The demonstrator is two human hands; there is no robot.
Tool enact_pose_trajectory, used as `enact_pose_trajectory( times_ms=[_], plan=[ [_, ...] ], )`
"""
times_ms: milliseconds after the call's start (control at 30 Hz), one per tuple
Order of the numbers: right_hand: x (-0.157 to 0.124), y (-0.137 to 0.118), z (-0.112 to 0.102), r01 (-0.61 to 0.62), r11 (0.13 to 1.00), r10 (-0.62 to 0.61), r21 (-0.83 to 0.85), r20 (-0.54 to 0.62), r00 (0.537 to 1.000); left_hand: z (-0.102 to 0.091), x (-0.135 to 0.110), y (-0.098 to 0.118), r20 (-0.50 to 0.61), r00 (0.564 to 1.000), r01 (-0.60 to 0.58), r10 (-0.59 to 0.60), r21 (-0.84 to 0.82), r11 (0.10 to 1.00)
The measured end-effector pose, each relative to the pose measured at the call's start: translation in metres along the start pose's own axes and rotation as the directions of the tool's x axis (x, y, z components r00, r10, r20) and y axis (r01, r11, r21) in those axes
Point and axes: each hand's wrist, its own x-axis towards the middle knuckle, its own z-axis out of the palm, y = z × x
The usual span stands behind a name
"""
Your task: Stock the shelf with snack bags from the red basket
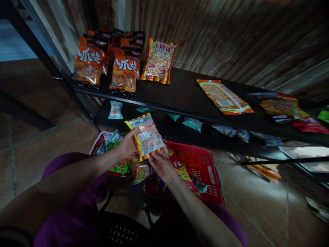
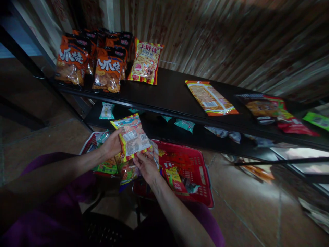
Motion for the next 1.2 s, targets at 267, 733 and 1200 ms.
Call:
enact_pose_trajectory(
  times_ms=[267, 733, 1200],
  plan=[
    [0.002, -0.007, -0.011, 0.057, 0.996, -0.059, -0.071, -0.021, 0.998, -0.011, 0.011, 0.019, -0.155, 0.984, -0.07, 0.086, 0.102, 0.992],
    [-0.016, 0.005, 0.002, 0.14, 0.96, -0.114, -0.243, 0.118, 0.986, -0.014, 0.017, 0.027, -0.219, 0.962, -0.147, 0.165, 0.098, 0.984],
    [-0.015, 0.017, -0.002, 0.113, 0.957, -0.099, -0.268, 0.065, 0.993, -0.015, 0.013, 0.033, -0.216, 0.97, -0.113, 0.116, 0.028, 0.993]
  ],
)
